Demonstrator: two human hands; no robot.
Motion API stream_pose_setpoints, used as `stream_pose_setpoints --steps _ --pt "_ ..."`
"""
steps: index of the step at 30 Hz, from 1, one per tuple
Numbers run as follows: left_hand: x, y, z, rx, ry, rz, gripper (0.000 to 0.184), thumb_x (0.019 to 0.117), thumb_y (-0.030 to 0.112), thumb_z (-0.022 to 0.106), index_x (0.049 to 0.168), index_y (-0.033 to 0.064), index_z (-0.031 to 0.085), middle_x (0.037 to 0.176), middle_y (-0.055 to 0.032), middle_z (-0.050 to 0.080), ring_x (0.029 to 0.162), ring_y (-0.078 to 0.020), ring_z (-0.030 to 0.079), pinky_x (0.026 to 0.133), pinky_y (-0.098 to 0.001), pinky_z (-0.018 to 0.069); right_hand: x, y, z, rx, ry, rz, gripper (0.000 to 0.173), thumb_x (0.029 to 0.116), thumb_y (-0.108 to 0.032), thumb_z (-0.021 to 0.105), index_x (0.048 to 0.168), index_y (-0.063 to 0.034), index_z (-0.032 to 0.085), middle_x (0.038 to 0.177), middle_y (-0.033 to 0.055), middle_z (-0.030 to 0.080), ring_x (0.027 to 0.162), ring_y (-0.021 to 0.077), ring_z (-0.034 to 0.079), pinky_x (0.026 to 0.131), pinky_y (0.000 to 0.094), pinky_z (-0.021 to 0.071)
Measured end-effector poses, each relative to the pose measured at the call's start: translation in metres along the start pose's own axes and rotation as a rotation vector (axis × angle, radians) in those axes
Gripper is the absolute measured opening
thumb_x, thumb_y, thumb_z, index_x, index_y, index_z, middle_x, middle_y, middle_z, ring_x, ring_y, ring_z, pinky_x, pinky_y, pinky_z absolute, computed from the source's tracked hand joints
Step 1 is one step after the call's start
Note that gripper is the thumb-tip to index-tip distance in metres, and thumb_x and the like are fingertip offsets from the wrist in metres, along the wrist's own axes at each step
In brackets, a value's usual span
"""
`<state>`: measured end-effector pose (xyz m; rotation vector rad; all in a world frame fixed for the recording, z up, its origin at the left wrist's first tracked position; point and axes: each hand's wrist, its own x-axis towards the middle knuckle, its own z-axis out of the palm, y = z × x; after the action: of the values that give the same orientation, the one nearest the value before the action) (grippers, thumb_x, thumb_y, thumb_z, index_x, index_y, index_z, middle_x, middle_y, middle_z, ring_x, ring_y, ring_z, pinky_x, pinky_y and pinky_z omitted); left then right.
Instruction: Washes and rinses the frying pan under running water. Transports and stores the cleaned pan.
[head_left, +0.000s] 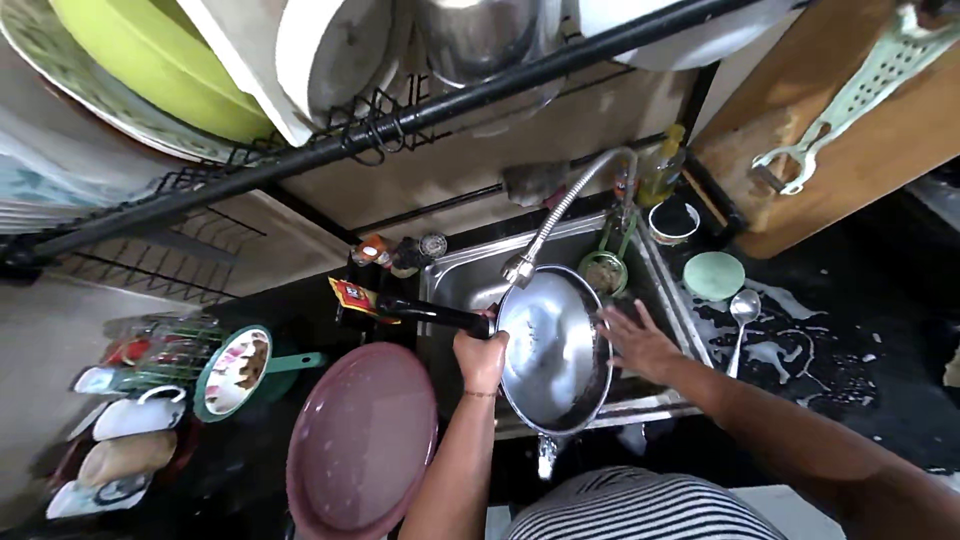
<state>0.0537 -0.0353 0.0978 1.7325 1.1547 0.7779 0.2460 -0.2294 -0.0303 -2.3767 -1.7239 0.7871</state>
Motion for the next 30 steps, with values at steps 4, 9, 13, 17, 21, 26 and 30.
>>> stream_pose_setpoints --steps 4,9,13,17,21,26,30 --pt "-0.002 0.003 -0.008 0.018 0.048 0.157 0.044 0.066 -0.011 0.069 0.109 -0.0085 0.063 0.107 -0.0117 0.071 0.101 -0.0086 0.067 0.089 -0.0248 0.0544 0.018 0.018 -0.037 0.141 0.31 0.268 0.073 0.1076 -0.039 0.047 0.164 -0.0018 0.018 0.173 0.0185 0.005 0.161 0.0317 0.002 0.128 0.059 0.002" --pt "0.002 0.001 -0.014 0.016 0.126 0.268 0.041 0.0669 -0.01 0.068 0.108 -0.0115 0.063 0.117 -0.0187 0.071 0.115 -0.0166 0.067 0.1 -0.0306 0.0529 0.054 0.029 -0.07 0.449 0.477 0.376 0.1 0.0939 -0.019 0.071 0.163 0.0025 0.001 0.171 0.0235 -0.001 0.16 0.0354 0.005 0.129 0.0447 0.0188" --pt "0.005 -0.006 -0.023 -0.035 0.226 -0.018 0.042 0.07 -0.012 0.073 0.111 -0.0086 0.064 0.099 -0.0133 0.068 0.089 -0.0125 0.064 0.08 -0.0288 0.0545 0.091 0.029 -0.104 0.622 0.412 0.424 0.11 0.094 -0.031 0.074 0.163 0.001 -0.005 0.171 0.0237 -0.004 0.159 0.0366 0.008 0.127 0.0492 0.0208" --pt "0.004 -0.012 -0.022 -0.13 0.238 -0.335 0.041 0.0738 -0.018 0.071 0.113 -0.0075 0.063 0.101 -0.0168 0.065 0.088 -0.0191 0.061 0.079 -0.035 0.0532 0.118 0.038 -0.126 0.58 0.31 0.341 0.098 0.0977 -0.039 0.07 0.164 0.0005 0.009 0.172 0.021 0.0 0.16 0.036 0.0 0.129 0.0508 0.0111" --pt "0.001 -0.02 -0.014 -0.226 0.235 -0.462 0.037 0.076 -0.018 0.069 0.111 -0.0068 0.063 0.097 -0.0161 0.064 0.083 -0.0185 0.061 0.074 -0.0344 0.0541 0.101 -0.011 -0.12 0.347 0.316 0.16 0.073 0.1024 -0.036 0.06 0.16 -0.0009 0.031 0.171 0.0195 0.013 0.158 0.0368 0.018 0.126 0.0515 0.0229" --pt "0.003 -0.028 0.004 -0.284 0.185 -0.504 0.039 0.0725 -0.019 0.07 0.109 -0.0056 0.064 0.096 -0.0163 0.064 0.083 -0.0211 0.061 0.073 -0.0371 0.0541 0.083 -0.045 -0.043 0.029 0.07 -0.057 0.09 0.1034 -0.058 0.046 0.164 -0.0012 0.011 0.173 0.0184 -0.003 0.16 0.0311 -0.006 0.128 0.0552 -0.006" --pt "-0.002 -0.02 0.028 -0.261 0.124 -0.446 0.039 0.0707 -0.02 0.071 0.107 -0.0054 0.065 0.096 -0.0151 0.065 0.083 -0.0192 0.061 0.074 -0.0344 0.0532 0.104 -0.081 -0.001 0.278 0.36 0.107 0.09 0.104 -0.058 0.039 0.161 0.0064 0.012 0.17 0.0281 0.003 0.159 0.0402 0.004 0.129 0.0547 0.0041"
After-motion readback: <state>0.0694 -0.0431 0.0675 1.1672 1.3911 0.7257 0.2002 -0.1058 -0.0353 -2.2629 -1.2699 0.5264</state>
